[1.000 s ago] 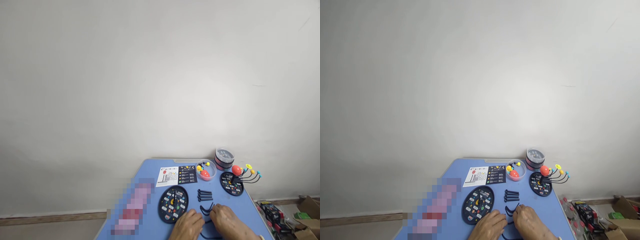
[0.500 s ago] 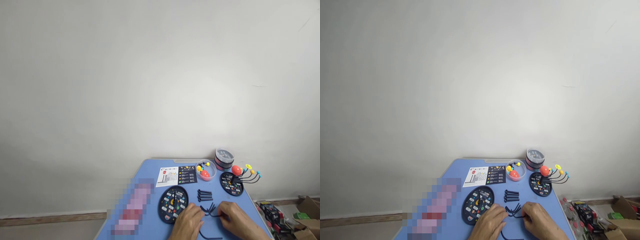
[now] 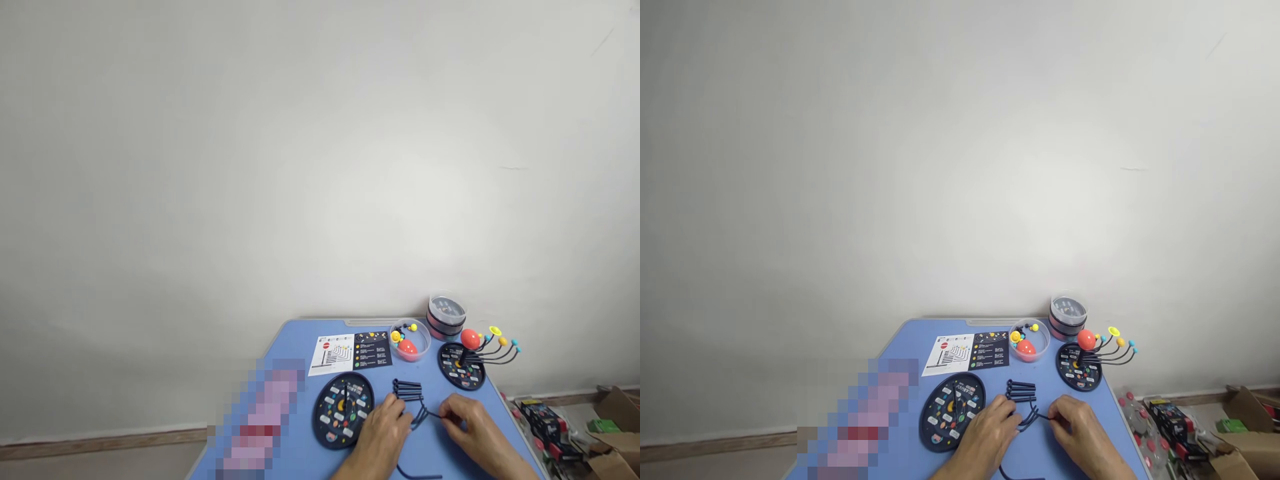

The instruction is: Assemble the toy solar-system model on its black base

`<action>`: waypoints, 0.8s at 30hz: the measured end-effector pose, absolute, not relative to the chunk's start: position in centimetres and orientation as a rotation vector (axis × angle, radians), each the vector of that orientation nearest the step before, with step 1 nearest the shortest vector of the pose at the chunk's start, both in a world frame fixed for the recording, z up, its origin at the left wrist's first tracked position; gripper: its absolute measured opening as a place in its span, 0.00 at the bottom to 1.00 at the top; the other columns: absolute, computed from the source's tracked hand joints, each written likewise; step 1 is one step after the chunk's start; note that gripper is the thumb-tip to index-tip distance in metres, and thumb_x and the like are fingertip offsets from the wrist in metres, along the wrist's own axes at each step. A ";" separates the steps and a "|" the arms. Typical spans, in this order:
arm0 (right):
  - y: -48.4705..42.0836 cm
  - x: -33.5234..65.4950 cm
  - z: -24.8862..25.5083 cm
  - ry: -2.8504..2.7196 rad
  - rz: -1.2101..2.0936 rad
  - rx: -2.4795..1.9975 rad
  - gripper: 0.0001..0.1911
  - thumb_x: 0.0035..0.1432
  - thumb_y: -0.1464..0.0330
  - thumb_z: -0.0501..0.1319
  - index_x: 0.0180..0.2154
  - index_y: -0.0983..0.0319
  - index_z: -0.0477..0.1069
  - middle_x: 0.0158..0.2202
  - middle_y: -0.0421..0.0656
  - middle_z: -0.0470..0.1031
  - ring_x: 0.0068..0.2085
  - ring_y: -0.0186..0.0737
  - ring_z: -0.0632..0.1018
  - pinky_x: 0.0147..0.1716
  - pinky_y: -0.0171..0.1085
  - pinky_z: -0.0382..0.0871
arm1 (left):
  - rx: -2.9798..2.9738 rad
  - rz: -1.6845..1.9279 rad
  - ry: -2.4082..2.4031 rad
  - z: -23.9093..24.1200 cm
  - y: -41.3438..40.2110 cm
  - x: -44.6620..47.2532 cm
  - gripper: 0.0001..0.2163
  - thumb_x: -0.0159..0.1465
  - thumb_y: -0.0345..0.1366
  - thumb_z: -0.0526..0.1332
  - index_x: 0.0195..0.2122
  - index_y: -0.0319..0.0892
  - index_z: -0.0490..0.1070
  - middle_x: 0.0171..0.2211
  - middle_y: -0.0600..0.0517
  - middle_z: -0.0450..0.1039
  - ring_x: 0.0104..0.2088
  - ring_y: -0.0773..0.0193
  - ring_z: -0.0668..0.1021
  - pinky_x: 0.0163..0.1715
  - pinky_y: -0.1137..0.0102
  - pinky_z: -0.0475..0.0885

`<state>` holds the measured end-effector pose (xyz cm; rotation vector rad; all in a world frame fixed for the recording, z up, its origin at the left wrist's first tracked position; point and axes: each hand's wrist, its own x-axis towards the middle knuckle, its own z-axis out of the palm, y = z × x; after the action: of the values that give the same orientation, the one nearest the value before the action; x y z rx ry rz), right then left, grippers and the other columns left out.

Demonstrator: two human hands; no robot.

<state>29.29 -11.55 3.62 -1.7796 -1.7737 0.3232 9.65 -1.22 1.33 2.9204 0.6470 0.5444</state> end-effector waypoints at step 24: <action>-11.4 29.6 3.7 -2.065 0.108 -1.914 0.12 0.64 0.78 0.52 0.33 0.61 0.71 0.33 0.43 0.75 0.35 0.40 0.77 0.35 0.34 0.67 | 3.077 0.833 0.336 -0.5 -0.3 6.0 0.25 0.53 0.21 0.56 0.53 0.39 0.68 0.51 0.46 0.78 0.52 0.53 0.78 0.44 0.65 0.78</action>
<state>29.61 -11.38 3.74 -1.9141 -2.0653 0.1075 5.98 -0.32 -0.54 3.0775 0.3362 0.8335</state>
